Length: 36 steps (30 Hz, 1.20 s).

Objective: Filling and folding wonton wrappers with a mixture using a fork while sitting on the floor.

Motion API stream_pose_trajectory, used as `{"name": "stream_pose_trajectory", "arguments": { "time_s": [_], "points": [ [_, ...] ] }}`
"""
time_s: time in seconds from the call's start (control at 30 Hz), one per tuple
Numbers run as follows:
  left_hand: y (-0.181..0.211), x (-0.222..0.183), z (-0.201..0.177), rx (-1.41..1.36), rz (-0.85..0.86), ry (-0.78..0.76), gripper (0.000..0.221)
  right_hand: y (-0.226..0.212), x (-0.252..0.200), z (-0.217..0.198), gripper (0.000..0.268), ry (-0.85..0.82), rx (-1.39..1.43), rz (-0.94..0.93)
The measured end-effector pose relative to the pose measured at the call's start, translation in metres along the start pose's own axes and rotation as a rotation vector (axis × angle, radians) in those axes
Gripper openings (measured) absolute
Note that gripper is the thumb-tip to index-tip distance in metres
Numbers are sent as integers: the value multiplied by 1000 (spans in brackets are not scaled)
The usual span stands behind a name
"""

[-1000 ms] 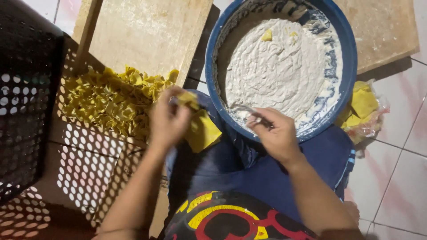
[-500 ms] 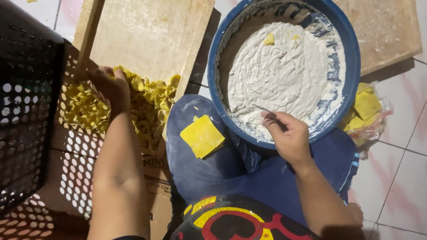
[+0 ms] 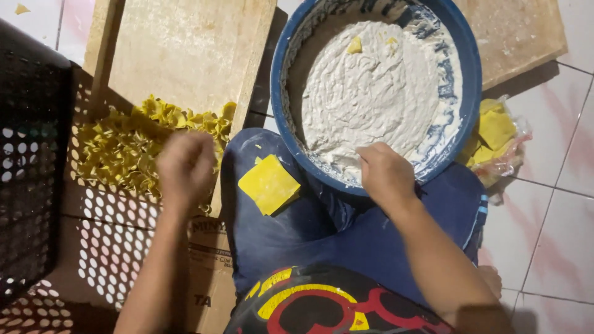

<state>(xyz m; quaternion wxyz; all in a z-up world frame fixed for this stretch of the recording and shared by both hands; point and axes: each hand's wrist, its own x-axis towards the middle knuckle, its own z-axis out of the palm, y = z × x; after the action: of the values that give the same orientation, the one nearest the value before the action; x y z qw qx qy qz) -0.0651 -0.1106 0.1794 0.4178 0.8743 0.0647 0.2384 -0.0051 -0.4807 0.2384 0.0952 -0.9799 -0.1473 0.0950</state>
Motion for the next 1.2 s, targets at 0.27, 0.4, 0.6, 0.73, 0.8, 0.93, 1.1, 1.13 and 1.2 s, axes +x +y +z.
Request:
{"name": "stream_pose_trajectory", "arguments": {
  "time_s": [0.27,0.4,0.6,0.73,0.8,0.93,1.1,1.13,1.2],
  "points": [
    [106,-29,-10,-58,383,-511,12,-11,19,38,17,78,-146,-202],
    [99,-36,-7,-67,360,-525,10,1,14,44,13,15,-163,-230],
    [98,-36,-13,-85,314,-547,4,7,15,34,15,-52,-86,-99],
    [101,-31,-8,-89,242,-521,2,0,25,46,10,-106,-61,-104],
    [97,-34,-5,-110,201,-508,2,0,23,46,13,-132,-23,-116],
    [82,-36,2,-392,-72,-398,9,6,19,34,15,-237,35,16],
    [82,-30,7,-981,-537,-80,19,3,27,41,22,-294,9,136],
    [75,-35,11,-1136,-677,10,18,-3,26,34,23,-322,90,158],
    [71,-39,14,-1287,-817,108,20,-9,27,28,25,-351,172,176]
  ]
}}
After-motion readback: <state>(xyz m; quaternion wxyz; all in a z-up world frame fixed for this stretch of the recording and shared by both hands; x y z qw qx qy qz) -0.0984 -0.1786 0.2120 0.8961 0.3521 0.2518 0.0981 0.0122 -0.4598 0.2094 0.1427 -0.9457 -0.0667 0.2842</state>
